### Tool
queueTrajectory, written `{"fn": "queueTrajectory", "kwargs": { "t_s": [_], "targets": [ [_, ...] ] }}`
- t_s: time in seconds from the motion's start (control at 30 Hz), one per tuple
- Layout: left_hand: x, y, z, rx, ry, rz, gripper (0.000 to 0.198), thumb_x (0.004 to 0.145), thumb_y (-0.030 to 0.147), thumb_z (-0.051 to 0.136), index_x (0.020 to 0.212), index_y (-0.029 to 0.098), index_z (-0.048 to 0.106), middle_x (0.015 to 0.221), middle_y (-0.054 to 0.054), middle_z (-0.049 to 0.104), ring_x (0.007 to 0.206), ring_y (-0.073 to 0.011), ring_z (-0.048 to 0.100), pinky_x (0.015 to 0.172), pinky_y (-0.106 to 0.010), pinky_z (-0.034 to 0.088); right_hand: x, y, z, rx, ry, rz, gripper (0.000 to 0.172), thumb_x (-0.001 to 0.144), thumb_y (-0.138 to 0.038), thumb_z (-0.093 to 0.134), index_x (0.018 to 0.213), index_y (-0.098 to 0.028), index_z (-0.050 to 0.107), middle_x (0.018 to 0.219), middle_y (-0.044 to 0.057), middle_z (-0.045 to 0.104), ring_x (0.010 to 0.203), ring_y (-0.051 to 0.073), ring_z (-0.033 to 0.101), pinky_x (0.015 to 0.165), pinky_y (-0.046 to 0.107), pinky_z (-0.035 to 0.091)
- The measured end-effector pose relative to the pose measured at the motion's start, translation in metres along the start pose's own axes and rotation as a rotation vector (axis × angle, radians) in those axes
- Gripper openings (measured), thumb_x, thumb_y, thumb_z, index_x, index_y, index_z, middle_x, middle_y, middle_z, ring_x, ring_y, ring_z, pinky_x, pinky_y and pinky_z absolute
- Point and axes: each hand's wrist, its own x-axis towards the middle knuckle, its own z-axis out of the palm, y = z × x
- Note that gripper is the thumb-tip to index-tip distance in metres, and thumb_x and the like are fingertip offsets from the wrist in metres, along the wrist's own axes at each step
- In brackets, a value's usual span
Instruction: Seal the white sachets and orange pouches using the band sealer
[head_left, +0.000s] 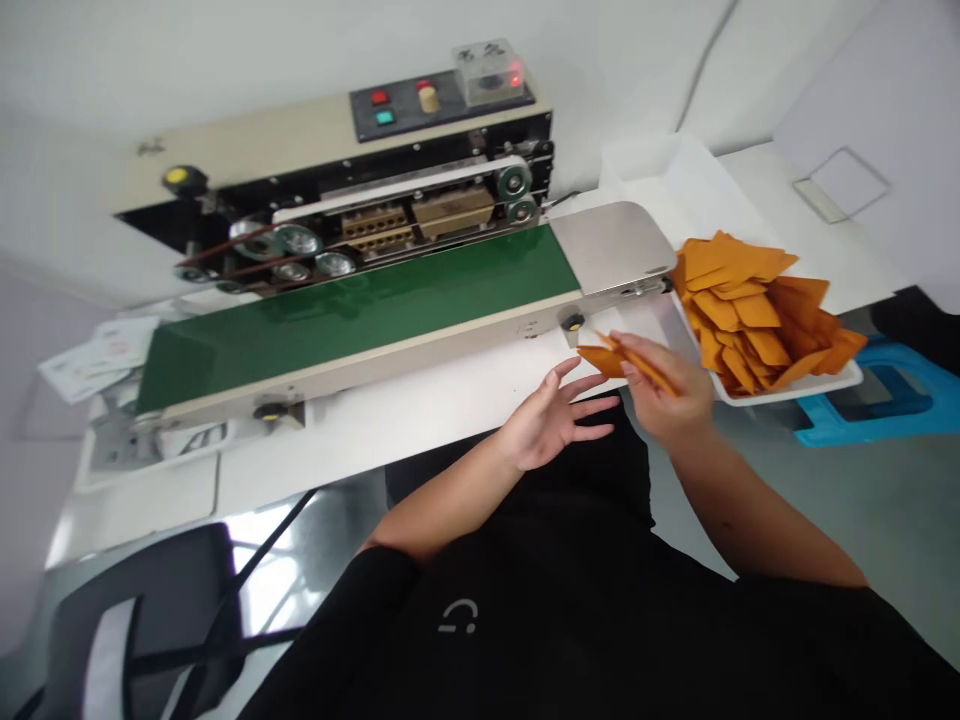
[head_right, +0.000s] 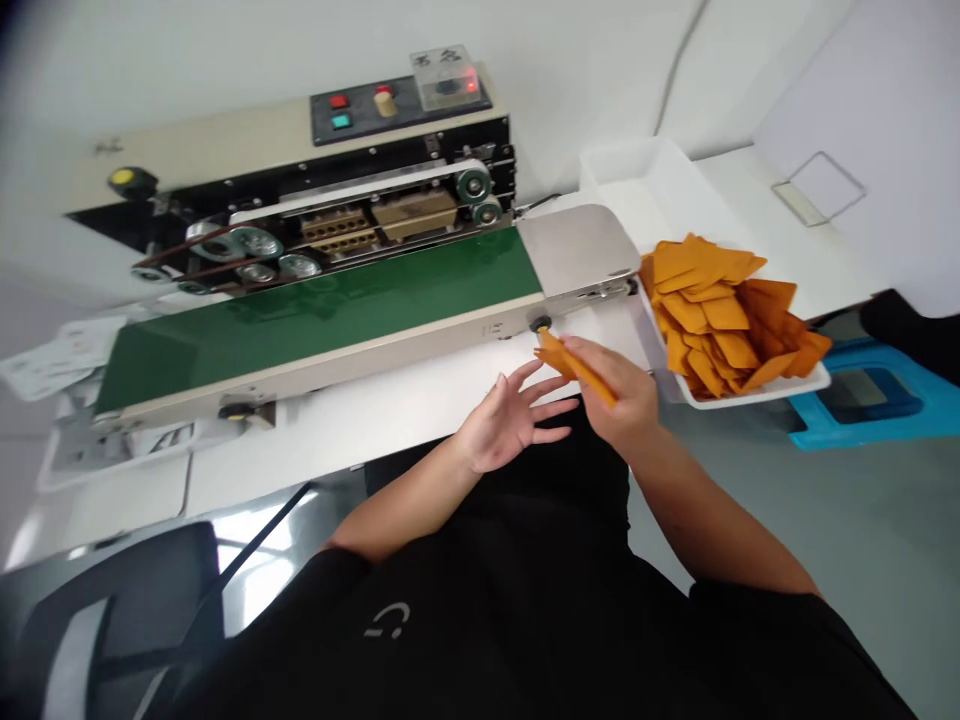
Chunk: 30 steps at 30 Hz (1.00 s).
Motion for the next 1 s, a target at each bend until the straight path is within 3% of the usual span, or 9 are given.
{"fn": "queueTrajectory", "kwargs": {
  "t_s": [0.1,0.2,0.27,0.4,0.47,0.6,0.83,0.9,1.0],
  "targets": [
    [-0.006,0.011,0.001,-0.139,-0.005,-0.011,0.081,0.091,0.087,0.056,0.146,0.028,0.056,0.150,-0.017,0.061,0.131,-0.0388,0.068,0.099,-0.055,0.062,0.006,-0.016,0.027,0.036,0.004,-0.257,0.077,0.103,-0.035,0.057,0.159,-0.078,0.026,0.159,-0.028,0.048,0.153,0.024,0.053,0.121,0.059,0.054],
    [-0.012,0.015,-0.014,-0.214,0.113,0.011,0.072,0.097,0.082,0.052,0.142,0.026,0.058,0.138,-0.013,0.068,0.123,-0.0329,0.071,0.102,-0.050,0.061,0.017,-0.025,0.046,0.129,-0.067,-0.457,0.084,0.106,-0.030,0.057,0.155,-0.085,0.017,0.159,-0.038,0.036,0.153,0.018,0.053,0.127,0.047,0.051],
    [-0.015,0.014,-0.024,-0.269,0.208,0.042,0.059,0.102,0.071,0.056,0.138,0.025,0.061,0.133,-0.010,0.070,0.118,-0.0269,0.072,0.104,-0.043,0.059,0.022,-0.028,0.057,0.159,-0.128,-0.540,0.080,0.107,-0.029,0.056,0.161,-0.077,0.021,0.164,-0.034,0.035,0.155,0.021,0.051,0.132,0.048,0.044],
    [-0.016,0.009,-0.034,-0.344,0.328,0.075,0.034,0.103,0.044,0.067,0.130,0.024,0.065,0.125,-0.005,0.072,0.113,-0.0178,0.072,0.107,-0.031,0.055,0.028,-0.027,0.077,0.156,-0.195,-0.662,0.064,0.107,-0.034,0.058,0.169,-0.037,0.045,0.168,0.000,0.051,0.157,0.034,0.047,0.133,0.068,0.032],
    [-0.016,0.006,-0.038,-0.347,0.364,0.094,0.033,0.101,0.035,0.071,0.131,0.023,0.065,0.126,-0.005,0.072,0.115,-0.0168,0.072,0.109,-0.030,0.053,0.030,-0.024,0.085,0.195,-0.208,-0.670,0.057,0.108,-0.034,0.057,0.165,-0.032,0.052,0.164,0.005,0.056,0.156,0.033,0.048,0.133,0.068,0.032],
    [-0.019,0.003,-0.044,-0.339,0.391,0.126,0.044,0.098,0.030,0.075,0.140,0.026,0.059,0.137,-0.007,0.070,0.122,-0.0186,0.071,0.112,-0.033,0.052,0.029,-0.020,0.092,0.317,-0.226,-0.649,0.055,0.108,-0.033,0.058,0.163,-0.035,0.054,0.164,0.003,0.055,0.157,0.032,0.047,0.135,0.065,0.028],
    [-0.025,0.003,-0.045,-0.258,0.366,0.133,0.051,0.095,0.035,0.080,0.142,0.029,0.060,0.140,-0.008,0.068,0.106,-0.0197,0.073,0.088,-0.031,0.061,0.023,-0.021,0.092,0.541,-0.190,-0.583,0.051,0.111,-0.039,0.053,0.162,-0.043,0.053,0.159,0.000,0.060,0.158,0.029,0.047,0.136,0.064,0.028],
    [-0.024,0.000,-0.043,-0.245,0.363,0.150,0.056,0.093,0.033,0.083,0.144,0.030,0.058,0.143,-0.009,0.067,0.109,-0.0215,0.073,0.089,-0.034,0.062,0.021,-0.022,0.093,0.637,-0.143,-0.520,0.049,0.112,-0.047,0.049,0.161,-0.044,0.055,0.155,0.001,0.063,0.153,0.030,0.052,0.135,0.063,0.030],
    [-0.022,-0.004,-0.043,-0.228,0.378,0.183,0.065,0.088,0.027,0.088,0.145,0.031,0.056,0.141,-0.007,0.068,0.113,-0.0232,0.072,0.095,-0.038,0.062,0.016,-0.027,0.096,0.799,-0.059,-0.304,0.056,0.108,-0.065,0.049,0.157,-0.041,0.060,0.155,0.004,0.061,0.150,0.032,0.054,0.131,0.060,0.038]
  ]
}}
